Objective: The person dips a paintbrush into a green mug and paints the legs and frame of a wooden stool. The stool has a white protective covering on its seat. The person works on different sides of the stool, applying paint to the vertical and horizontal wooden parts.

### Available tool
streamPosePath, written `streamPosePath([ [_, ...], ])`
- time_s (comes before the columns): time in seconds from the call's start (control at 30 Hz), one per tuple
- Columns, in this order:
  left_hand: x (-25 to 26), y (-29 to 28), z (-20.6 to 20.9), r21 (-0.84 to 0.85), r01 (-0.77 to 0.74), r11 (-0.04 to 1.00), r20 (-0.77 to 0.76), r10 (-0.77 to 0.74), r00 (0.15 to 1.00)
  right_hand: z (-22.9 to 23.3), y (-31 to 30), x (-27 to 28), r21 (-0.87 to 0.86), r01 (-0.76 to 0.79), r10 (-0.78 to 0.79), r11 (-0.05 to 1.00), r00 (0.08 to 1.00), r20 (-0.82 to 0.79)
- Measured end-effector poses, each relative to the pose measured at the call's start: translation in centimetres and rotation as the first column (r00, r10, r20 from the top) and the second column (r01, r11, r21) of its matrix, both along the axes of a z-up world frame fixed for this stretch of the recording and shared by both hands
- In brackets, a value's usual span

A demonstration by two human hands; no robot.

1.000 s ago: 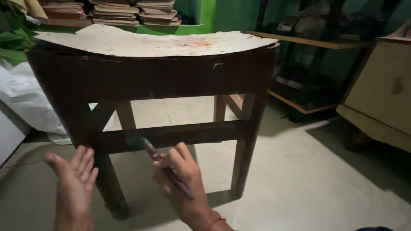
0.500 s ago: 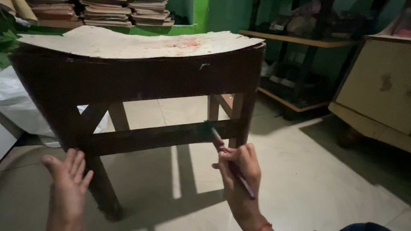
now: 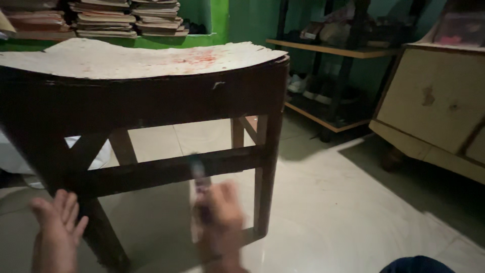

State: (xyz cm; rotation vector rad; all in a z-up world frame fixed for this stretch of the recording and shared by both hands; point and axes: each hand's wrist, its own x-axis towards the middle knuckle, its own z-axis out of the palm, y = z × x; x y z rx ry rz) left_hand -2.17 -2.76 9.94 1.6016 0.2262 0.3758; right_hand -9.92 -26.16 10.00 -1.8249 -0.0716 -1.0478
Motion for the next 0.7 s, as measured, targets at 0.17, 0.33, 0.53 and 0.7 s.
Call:
streamPosePath([
  [0.17,0.5,-0.3,0.1,-0.005,-0.081,0.997,0.068,0.081,0.994,1.6,5.4,0.6,-0.255,-0.269,0.300,0.929,0.950,0.091],
  [0.33,0.7,0.0,1.0,-0.052,-0.079,0.996,0.008,0.079,0.997,3.4,5.4,0.3,-0.082,-0.626,0.621,0.775,0.780,-0.080],
  [0.53,0.8,-0.3,0.0,-0.031,-0.092,0.995,0.024,0.093,0.995,2.8,0.0,0.3,-0.074,-0.187,0.194,0.980,0.976,0.097],
  [0.7,1.4,-0.2,-0.7,-0.043,-0.057,0.997,-0.039,0.055,0.998,2.6,-9.6,-0.8,-0.062,0.393,-0.374,0.917,0.905,0.205],
])
